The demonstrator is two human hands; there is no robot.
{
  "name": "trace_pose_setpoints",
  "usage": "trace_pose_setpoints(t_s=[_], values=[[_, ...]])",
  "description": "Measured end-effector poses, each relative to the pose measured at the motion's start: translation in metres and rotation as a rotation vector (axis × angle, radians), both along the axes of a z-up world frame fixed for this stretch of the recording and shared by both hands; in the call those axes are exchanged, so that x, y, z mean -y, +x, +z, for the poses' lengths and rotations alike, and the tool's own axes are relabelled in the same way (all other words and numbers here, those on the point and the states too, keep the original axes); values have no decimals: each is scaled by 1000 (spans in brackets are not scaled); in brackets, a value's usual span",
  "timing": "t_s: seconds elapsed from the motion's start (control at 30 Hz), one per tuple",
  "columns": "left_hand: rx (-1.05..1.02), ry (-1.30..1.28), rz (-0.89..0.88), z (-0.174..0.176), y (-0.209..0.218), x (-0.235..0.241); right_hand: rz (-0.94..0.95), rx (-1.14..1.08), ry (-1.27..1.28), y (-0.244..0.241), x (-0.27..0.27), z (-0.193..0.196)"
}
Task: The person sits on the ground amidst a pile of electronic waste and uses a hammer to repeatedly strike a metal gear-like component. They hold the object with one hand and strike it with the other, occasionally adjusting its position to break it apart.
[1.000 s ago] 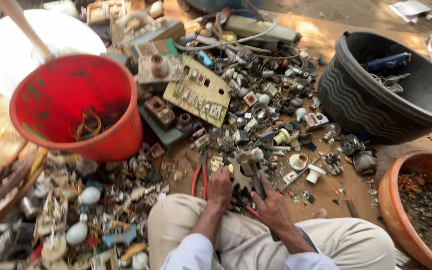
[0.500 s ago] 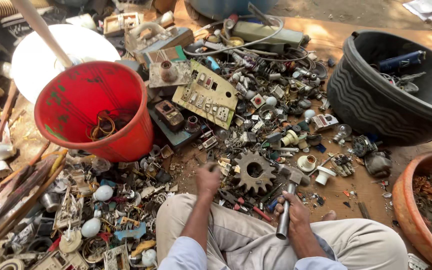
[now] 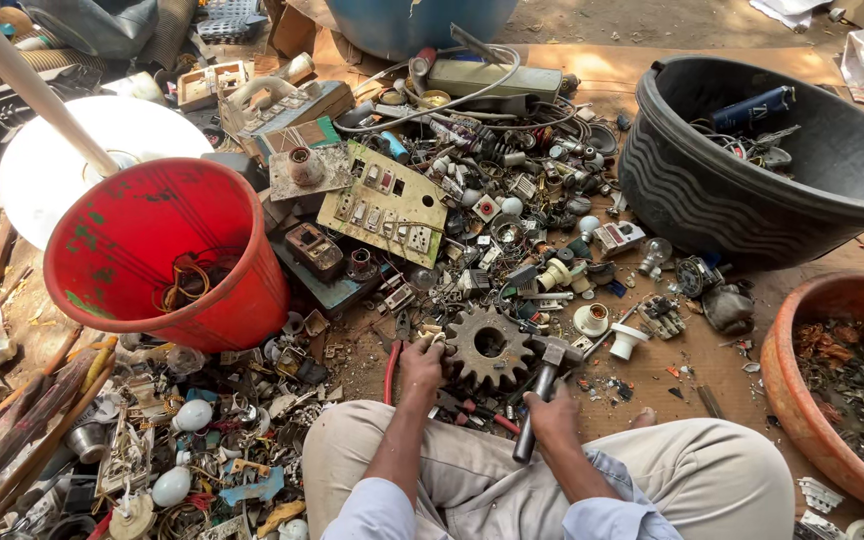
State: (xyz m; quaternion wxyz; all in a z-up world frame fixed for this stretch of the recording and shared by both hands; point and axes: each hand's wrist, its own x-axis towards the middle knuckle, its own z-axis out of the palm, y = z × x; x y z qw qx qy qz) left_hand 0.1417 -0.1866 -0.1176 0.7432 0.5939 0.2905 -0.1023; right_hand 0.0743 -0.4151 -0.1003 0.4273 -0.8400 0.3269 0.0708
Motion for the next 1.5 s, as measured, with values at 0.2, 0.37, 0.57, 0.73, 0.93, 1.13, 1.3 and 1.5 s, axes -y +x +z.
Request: trace_pose_setpoints(t_s=[0.2,0.37,0.57,0.73,0.93,1.13,1.3,1.5], values=[[122,-406,-97,13,-26,8,335,602,11,-7,-23,29],[98,-361,-232,21,-53,27,371,493,290,-10,-48,40],[135,-348,-259,8,-61,37,478,663,49,-12,-42,37],[56,-215,186,43,-43,-12,222,431,504,-7,-14,37],[367,-176,914,98,-50,-93,-85,485,1058,-1,34,77],[-6,415,-46,63,-6,-39,-130,576,1160,-4,70,113],[227,1149,-396,-6,26,-4,-160,687,1144,-15,104,107],[146,1249,-443,-33,39,-4,-321,620,1063,-2,112,102]])
